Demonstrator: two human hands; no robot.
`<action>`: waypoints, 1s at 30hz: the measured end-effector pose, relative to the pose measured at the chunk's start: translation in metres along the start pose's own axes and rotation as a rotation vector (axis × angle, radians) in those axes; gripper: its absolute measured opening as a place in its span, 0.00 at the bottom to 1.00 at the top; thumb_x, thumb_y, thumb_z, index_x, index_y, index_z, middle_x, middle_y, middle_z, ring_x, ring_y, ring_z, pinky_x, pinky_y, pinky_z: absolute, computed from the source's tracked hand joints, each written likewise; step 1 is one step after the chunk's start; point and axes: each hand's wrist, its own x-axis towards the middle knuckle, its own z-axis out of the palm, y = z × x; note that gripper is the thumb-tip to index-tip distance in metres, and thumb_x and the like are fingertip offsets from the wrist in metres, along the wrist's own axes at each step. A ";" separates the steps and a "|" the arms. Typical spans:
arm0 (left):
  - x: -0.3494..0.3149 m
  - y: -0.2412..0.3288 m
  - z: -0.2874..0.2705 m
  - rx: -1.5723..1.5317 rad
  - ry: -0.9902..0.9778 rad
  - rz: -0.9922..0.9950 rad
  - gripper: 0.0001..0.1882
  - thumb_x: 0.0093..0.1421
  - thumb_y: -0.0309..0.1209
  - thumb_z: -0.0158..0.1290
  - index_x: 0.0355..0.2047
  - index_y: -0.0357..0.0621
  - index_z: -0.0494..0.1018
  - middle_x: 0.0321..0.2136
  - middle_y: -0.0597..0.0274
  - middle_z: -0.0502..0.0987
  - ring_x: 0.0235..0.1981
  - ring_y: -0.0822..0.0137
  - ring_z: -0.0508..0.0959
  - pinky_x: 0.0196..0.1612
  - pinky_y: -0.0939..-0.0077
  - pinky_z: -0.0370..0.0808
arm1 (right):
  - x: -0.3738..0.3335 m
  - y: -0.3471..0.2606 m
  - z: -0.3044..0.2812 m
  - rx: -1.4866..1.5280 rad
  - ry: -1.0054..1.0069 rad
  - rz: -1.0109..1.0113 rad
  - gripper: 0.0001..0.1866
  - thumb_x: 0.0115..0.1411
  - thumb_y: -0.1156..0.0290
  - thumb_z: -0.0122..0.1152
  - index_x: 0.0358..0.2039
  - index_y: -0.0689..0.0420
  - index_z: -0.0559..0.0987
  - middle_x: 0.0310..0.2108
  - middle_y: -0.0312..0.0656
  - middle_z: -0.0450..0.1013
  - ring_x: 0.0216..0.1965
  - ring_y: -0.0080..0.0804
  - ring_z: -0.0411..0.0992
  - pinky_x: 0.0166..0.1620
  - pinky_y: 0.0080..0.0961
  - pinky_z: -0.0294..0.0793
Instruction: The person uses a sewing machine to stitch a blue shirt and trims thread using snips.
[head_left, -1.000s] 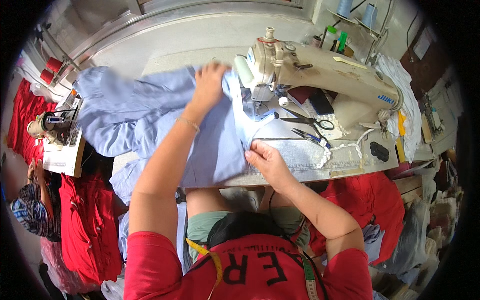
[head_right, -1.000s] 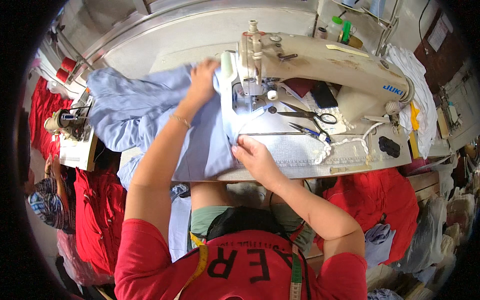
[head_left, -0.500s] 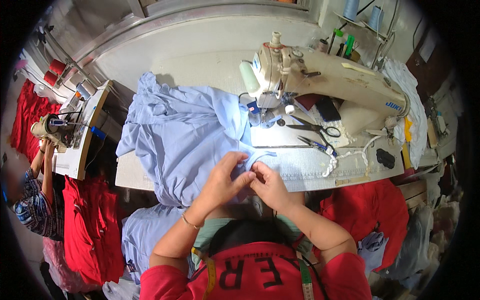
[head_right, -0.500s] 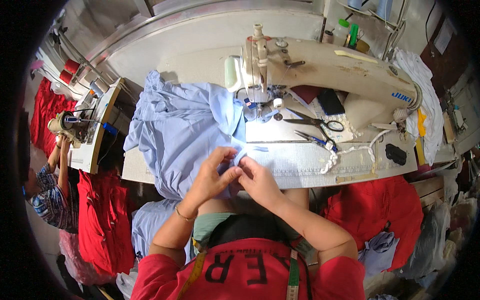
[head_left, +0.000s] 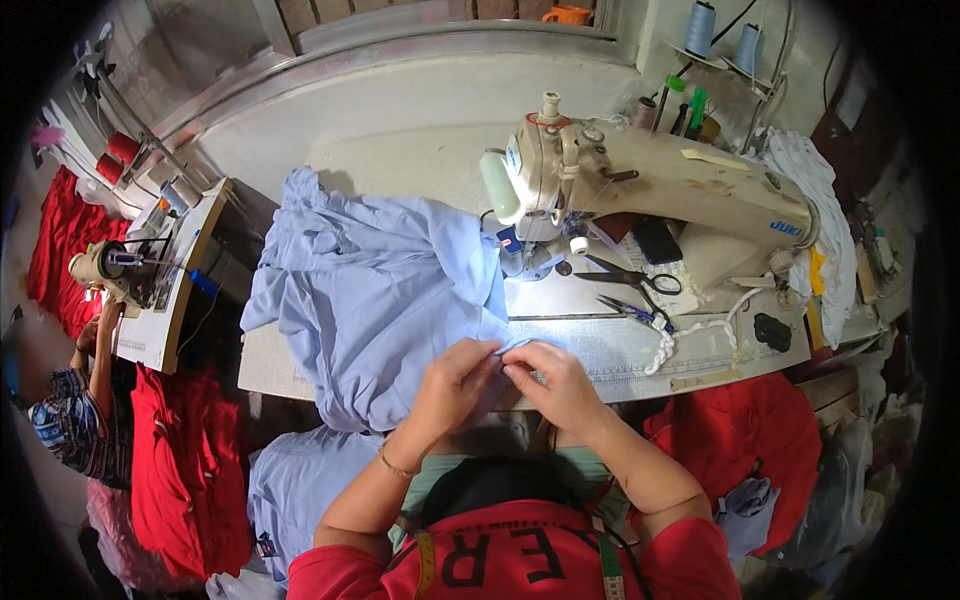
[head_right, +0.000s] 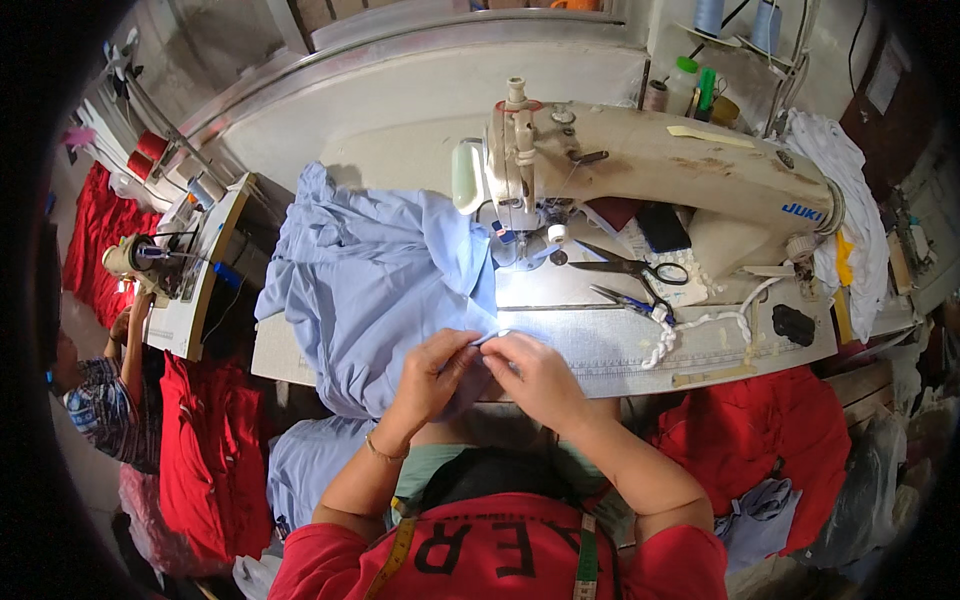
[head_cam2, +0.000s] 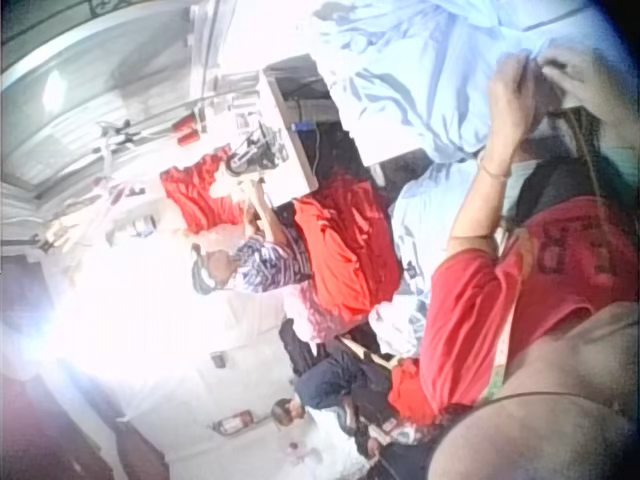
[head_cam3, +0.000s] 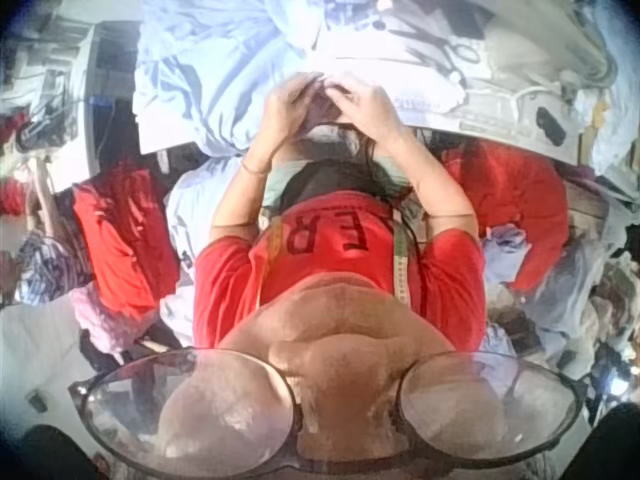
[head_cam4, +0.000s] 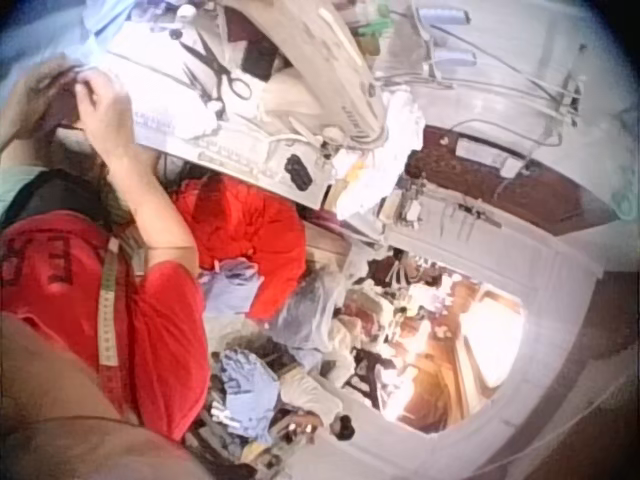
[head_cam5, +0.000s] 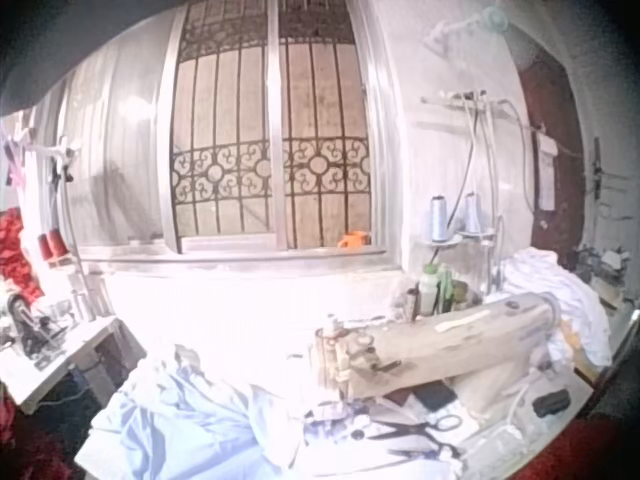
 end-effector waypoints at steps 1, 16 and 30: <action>0.002 0.002 -0.003 0.030 0.000 -0.013 0.10 0.54 0.19 0.55 0.37 0.35 0.74 0.28 0.53 0.75 0.26 0.60 0.75 0.30 0.73 0.71 | 0.001 -0.001 -0.002 -0.044 0.084 -0.042 0.12 0.55 0.76 0.57 0.40 0.62 0.73 0.34 0.49 0.71 0.32 0.48 0.71 0.36 0.33 0.72; 0.014 0.018 0.001 0.525 0.083 0.383 0.12 0.46 0.24 0.59 0.34 0.42 0.73 0.22 0.63 0.70 0.22 0.63 0.70 0.25 0.69 0.64 | 0.011 0.003 -0.011 -0.436 0.192 -0.317 0.11 0.48 0.81 0.60 0.34 0.56 0.76 0.31 0.40 0.73 0.33 0.39 0.73 0.38 0.30 0.73; 0.001 0.010 0.002 0.532 0.158 0.502 0.12 0.45 0.23 0.58 0.32 0.41 0.72 0.18 0.64 0.61 0.18 0.66 0.65 0.21 0.72 0.62 | 0.000 -0.002 -0.011 -0.547 0.205 -0.395 0.08 0.52 0.73 0.62 0.33 0.52 0.74 0.31 0.33 0.71 0.34 0.30 0.72 0.53 0.42 0.62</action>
